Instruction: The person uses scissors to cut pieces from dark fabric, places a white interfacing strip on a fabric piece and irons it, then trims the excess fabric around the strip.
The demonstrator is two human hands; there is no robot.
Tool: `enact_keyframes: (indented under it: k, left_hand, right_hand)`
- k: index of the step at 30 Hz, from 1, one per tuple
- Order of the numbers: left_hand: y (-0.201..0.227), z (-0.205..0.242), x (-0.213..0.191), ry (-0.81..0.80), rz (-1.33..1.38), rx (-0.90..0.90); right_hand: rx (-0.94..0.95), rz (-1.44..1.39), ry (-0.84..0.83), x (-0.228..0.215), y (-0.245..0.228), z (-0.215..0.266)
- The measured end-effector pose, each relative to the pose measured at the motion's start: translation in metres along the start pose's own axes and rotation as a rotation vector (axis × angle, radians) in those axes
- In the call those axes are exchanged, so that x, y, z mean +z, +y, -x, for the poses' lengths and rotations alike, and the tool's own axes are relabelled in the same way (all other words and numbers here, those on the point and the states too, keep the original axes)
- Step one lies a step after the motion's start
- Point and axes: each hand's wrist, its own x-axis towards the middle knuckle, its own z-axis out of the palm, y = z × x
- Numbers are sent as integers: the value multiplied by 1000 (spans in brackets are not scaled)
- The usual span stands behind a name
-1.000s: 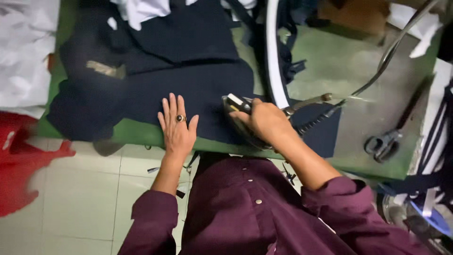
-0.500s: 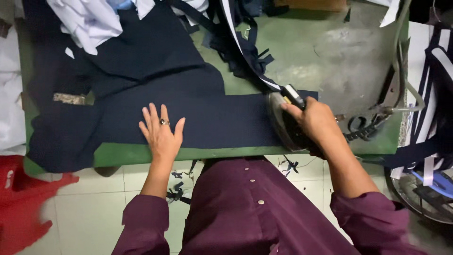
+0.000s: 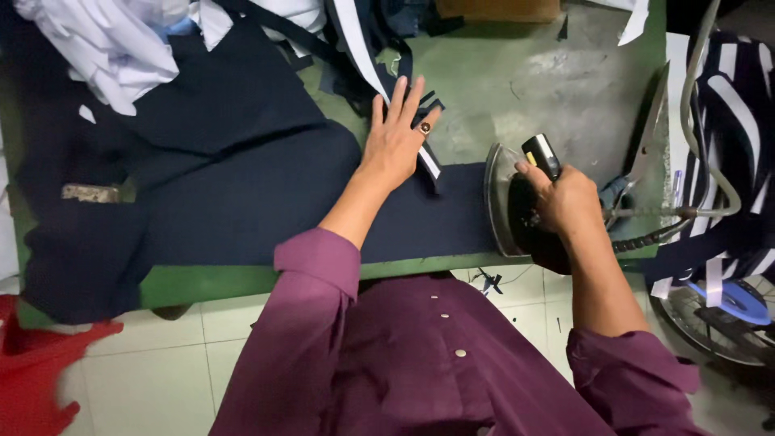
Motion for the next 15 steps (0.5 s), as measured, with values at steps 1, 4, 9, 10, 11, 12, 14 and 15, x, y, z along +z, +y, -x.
enact_keyframes:
  k: [1, 4, 9, 10, 11, 12, 14, 15]
  left_hand:
    - [-3, 0, 2, 1, 2, 0]
    - [-9, 9, -4, 271, 2, 128]
    - [-13, 73, -59, 611, 143, 116]
    - [-14, 94, -66, 614, 139, 118]
    - [-13, 116, -73, 559, 262, -162]
    - [-13, 140, -79, 492, 383, -439]
    - [-1, 169, -102, 606, 322, -389]
    - [5, 187, -114, 711, 259, -333]
  right_hand:
    - [1, 2, 1, 0, 2, -7]
    - [-59, -39, 54, -4, 2, -25]
    - [-14, 41, 6, -13, -14, -61]
    - [-17, 38, 8, -16, -17, -66]
    - [-86, 70, 8, -19, -21, -69]
    - [-155, 102, 8, -22, -25, -72]
    - [-207, 160, 3, -23, -30, -100]
    - [-252, 216, -6, -21, -34, -111]
